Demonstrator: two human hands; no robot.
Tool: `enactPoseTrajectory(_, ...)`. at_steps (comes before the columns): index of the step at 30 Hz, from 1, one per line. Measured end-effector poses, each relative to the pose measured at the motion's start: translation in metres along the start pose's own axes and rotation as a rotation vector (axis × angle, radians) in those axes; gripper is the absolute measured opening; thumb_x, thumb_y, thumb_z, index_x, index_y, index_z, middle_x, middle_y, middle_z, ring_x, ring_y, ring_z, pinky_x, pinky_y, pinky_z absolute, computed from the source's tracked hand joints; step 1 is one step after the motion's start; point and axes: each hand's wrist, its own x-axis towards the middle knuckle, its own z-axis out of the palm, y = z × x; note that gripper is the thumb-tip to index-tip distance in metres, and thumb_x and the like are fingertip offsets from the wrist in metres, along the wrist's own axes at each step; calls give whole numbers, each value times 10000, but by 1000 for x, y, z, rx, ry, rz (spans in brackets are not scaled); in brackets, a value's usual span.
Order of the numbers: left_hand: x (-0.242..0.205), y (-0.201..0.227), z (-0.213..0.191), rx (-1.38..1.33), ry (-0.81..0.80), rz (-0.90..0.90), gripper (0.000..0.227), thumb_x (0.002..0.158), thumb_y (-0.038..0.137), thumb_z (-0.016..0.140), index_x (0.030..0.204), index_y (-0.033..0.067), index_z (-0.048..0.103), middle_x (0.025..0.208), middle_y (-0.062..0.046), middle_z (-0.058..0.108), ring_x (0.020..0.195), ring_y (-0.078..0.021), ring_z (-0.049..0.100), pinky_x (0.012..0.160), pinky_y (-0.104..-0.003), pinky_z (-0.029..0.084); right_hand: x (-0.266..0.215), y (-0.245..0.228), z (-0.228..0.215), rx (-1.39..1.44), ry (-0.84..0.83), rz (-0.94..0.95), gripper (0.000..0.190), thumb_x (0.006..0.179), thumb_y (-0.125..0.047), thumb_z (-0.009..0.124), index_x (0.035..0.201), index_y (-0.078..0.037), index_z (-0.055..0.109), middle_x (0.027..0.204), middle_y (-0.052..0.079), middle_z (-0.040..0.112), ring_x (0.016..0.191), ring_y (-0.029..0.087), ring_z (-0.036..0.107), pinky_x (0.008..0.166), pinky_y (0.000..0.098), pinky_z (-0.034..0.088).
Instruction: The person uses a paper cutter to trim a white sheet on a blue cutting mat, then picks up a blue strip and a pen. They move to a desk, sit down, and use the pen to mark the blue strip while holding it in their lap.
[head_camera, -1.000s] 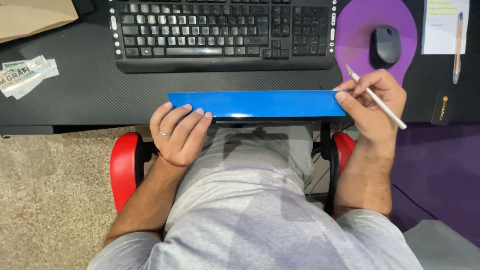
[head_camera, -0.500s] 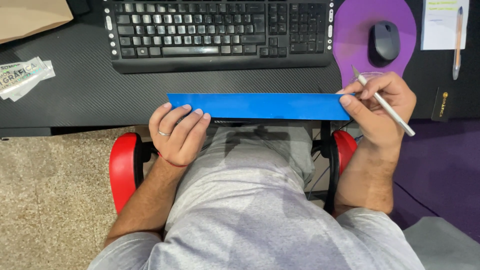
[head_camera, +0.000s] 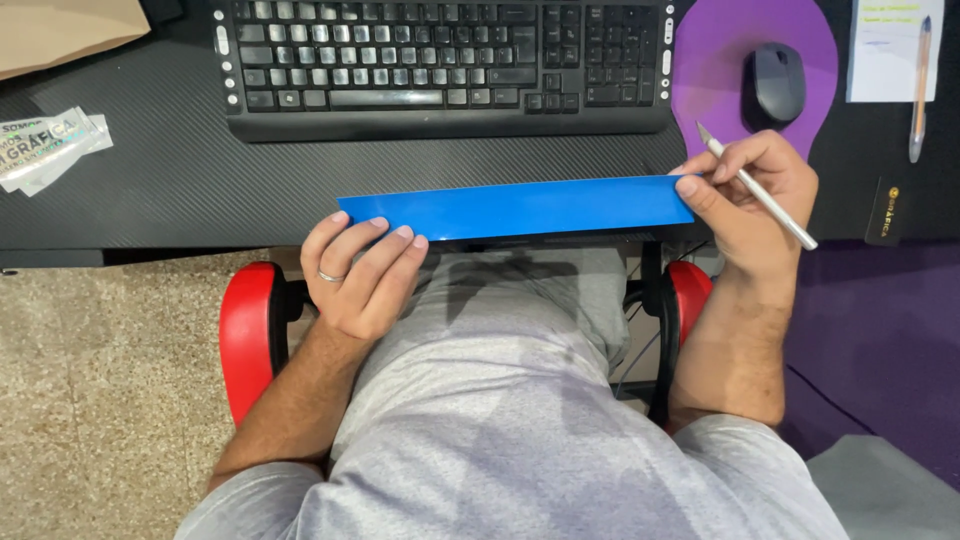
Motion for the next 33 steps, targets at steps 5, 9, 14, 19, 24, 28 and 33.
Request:
enactPoseTrajectory(5, -1, 2, -2, -15, 10, 3, 232, 1086, -3, 728, 927, 85, 872, 1007, -74, 822, 949, -270, 748, 1016, -480, 595, 3, 13, 0, 34, -10, 32, 298, 1086, -20, 879, 1098, -95, 590, 1083, 167, 770, 1096, 231, 824, 926, 308, 693)
enactPoseTrajectory(9, -3, 3, -5, -21, -6, 5, 204, 1081, -1, 756, 939, 84, 876, 1037, -75, 823, 963, -271, 749, 1032, -478, 594, 5, 17, 0, 37, -23, 42, 302, 1088, -18, 877, 1098, -105, 588, 1062, 157, 766, 1094, 236, 825, 903, 315, 684)
enactPoseTrajectory(14, -4, 0, -3, -19, 8, 8, 204, 1075, -11, 756, 928, 74, 869, 1022, -79, 822, 961, -272, 741, 1023, -477, 599, 5, 24, 0, 45, -9, 42, 316, 1086, -9, 889, 1074, -114, 591, 947, 49, 673, 1101, 236, 834, 895, 310, 689)
enactPoseTrajectory(19, -5, -6, 0, -12, -8, -6, 213, 1089, 7, 746, 931, 85, 866, 1020, -71, 825, 961, -266, 738, 1040, -475, 584, 7, 24, 5, 52, -14, 59, 305, 1069, -19, 892, 1082, -108, 600, 1034, 140, 757, 1073, 228, 826, 877, 307, 682)
enactPoseTrajectory(24, -22, -25, 17, 13, -18, -95, 194, 1100, 80, 826, 916, 138, 847, 1000, -47, 832, 964, -284, 787, 1035, -513, 626, 16, 38, 29, 123, 43, 75, 362, 1009, 92, 926, 1077, -23, 589, 1100, 221, 805, 883, 135, 788, 768, 235, 647)
enactPoseTrajectory(28, -29, -33, 11, -18, -109, -124, 164, 1126, 51, 762, 975, 92, 809, 1040, -84, 788, 1026, -325, 771, 1072, -535, 596, 18, 39, 45, -21, -3, 118, 287, 1007, 71, 892, 1064, -28, 629, 1069, 180, 803, 849, 148, 766, 727, 251, 631)
enactPoseTrajectory(33, -41, -33, 5, 61, -368, -267, 171, 987, 3, 779, 1044, 159, 822, 1107, -42, 783, 1130, -301, 765, 1155, -565, 540, 20, 16, 66, -139, 55, 211, 243, 933, 56, 897, 996, -41, 683, 1004, 138, 826, 822, 122, 718, 747, 220, 601)
